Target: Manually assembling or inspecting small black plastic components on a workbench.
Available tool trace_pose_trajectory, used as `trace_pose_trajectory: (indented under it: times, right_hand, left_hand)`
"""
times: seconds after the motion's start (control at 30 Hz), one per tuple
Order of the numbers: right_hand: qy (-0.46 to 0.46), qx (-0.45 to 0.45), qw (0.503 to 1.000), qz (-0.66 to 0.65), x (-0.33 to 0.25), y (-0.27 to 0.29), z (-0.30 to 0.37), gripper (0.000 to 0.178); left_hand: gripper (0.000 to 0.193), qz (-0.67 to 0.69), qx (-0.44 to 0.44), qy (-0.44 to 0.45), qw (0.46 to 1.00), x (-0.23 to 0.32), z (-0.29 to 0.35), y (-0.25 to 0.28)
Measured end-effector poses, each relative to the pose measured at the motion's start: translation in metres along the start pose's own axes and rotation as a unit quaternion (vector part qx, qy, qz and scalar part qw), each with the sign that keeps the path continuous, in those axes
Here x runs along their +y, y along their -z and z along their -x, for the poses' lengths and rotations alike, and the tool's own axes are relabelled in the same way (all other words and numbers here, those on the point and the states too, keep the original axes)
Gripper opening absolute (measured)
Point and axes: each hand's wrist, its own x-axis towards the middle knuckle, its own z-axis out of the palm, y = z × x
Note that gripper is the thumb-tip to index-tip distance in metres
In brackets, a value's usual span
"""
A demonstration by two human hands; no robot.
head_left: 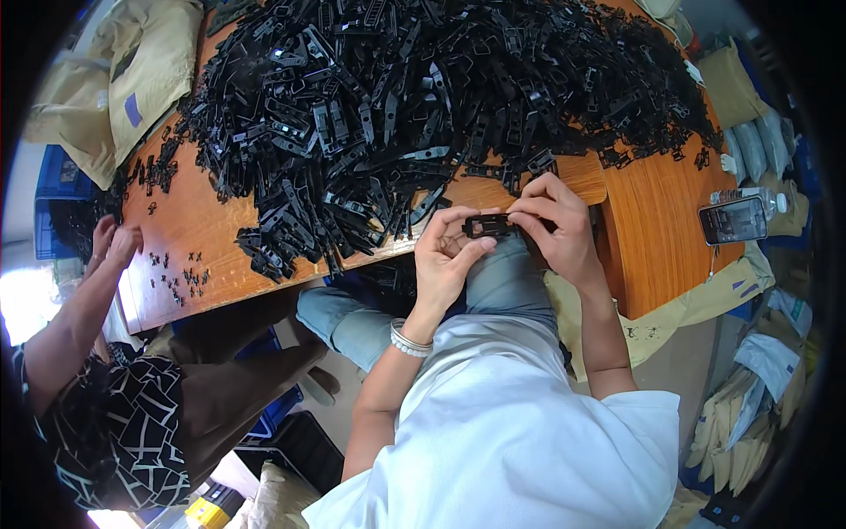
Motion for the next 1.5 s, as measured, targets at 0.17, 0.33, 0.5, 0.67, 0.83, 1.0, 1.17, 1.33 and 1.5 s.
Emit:
trace_pose_trajectory:
  times: [0.17,0.33,0.5,0.67,0.83,1.0,1.17,1.33,1.5]
  right_hand:
    - [0.052,-0.006,0.995,0.088,-0.011,-0.005,0.003,0.011]
    - [0.041,0.013,0.999,-0.02,-0.014,-0.01,0.009,0.019]
    - [0.097,-0.066,0.991,-0.068,-0.003,-0.006,0.017,0.022]
    - [-0.091,0.093,0.978,-0.161,0.003,-0.004,0.03,0.012]
    - [-0.145,0.174,0.947,-0.227,0.001,-0.02,0.026,0.014]
    - [-0.294,0.078,0.855,-0.42,-0.004,-0.021,0.032,0.014]
    - [-0.337,0.052,0.842,-0.419,-0.009,-0.028,0.032,0.014]
    - [-0.257,0.053,0.914,-0.31,-0.019,-0.034,0.031,0.009]
    - [-0.183,-0.029,0.963,-0.197,-0.023,-0.039,0.035,0.009]
  left_hand:
    - [0.033,-0.026,-0.018,-0.026,0.999,0.006,0.003,0.001]
    - [0.032,0.017,0.019,0.007,1.0,0.0,0.008,0.012]
    - [0.024,0.084,0.011,0.068,0.994,0.004,0.016,0.012]
    - [0.012,-0.582,0.089,-0.139,0.796,0.002,0.008,0.022]
    - [0.008,-0.672,0.083,-0.196,0.709,0.004,0.002,0.024]
    - [0.011,-0.3,0.095,-0.13,0.94,0.005,0.015,0.022]
    - [0.011,-0.325,0.002,-0.134,0.936,0.013,0.016,0.024]
    - [0.014,-0.279,0.031,-0.069,0.957,0.016,0.022,0.018]
    - [0.012,-0.123,0.056,0.091,0.987,0.03,0.018,0.019]
